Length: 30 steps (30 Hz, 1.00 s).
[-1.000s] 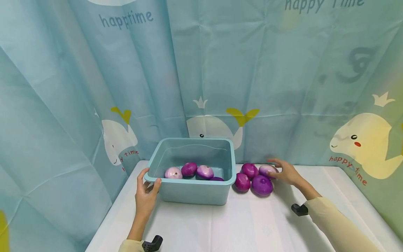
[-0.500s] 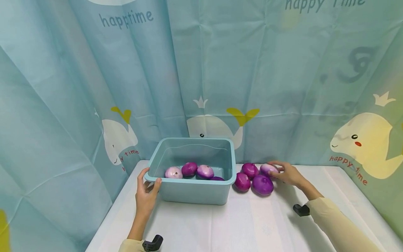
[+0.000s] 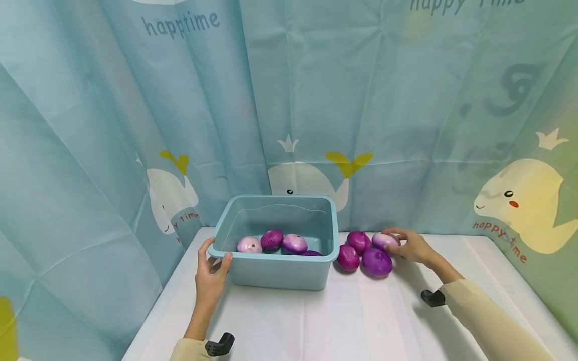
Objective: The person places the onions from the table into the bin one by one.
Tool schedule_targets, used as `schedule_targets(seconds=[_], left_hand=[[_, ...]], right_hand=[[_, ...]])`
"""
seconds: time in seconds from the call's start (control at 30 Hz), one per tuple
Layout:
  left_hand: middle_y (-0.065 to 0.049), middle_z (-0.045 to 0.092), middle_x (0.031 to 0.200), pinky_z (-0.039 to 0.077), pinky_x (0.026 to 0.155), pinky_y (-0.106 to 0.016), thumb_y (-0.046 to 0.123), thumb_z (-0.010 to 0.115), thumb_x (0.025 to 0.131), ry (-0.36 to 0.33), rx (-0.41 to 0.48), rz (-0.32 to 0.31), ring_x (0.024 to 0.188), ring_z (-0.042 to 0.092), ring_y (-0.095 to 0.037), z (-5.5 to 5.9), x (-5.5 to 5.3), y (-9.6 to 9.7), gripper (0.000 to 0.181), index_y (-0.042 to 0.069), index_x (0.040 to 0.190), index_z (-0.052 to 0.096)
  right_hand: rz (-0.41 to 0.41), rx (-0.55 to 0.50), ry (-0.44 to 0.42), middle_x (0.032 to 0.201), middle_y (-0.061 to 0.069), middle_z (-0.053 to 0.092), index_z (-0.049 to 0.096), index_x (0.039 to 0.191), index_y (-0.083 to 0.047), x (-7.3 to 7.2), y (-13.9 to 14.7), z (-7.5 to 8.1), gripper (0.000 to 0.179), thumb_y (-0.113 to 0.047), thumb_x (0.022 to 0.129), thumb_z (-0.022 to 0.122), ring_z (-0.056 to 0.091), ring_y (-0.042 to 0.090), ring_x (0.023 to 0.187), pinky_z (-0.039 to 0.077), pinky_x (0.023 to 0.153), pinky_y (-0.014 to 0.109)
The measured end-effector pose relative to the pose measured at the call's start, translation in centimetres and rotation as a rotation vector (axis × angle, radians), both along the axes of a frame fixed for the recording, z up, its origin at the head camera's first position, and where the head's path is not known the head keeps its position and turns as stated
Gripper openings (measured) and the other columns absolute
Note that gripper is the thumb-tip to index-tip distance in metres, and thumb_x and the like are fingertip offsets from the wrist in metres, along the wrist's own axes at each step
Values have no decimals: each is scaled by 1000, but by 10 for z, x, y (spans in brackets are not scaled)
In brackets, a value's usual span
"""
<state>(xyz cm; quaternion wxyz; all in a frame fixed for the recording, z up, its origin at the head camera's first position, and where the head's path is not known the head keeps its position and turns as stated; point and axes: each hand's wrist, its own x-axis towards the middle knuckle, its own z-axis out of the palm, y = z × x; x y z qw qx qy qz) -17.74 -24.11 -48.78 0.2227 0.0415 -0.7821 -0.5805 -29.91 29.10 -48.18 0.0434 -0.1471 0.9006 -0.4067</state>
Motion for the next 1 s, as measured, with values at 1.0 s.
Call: schedule_targets(seconds=[1.0], left_hand=[[-20,42,157,53,92,-43,30,67,101,-41,-3,15,129,56,-45,2,2,0,67,30,157,31]], right_hand=[[155,83,436,132,16,62,66,131,-7,4,-8,148,48,-8,87,83,57,30,112,57,82,35]])
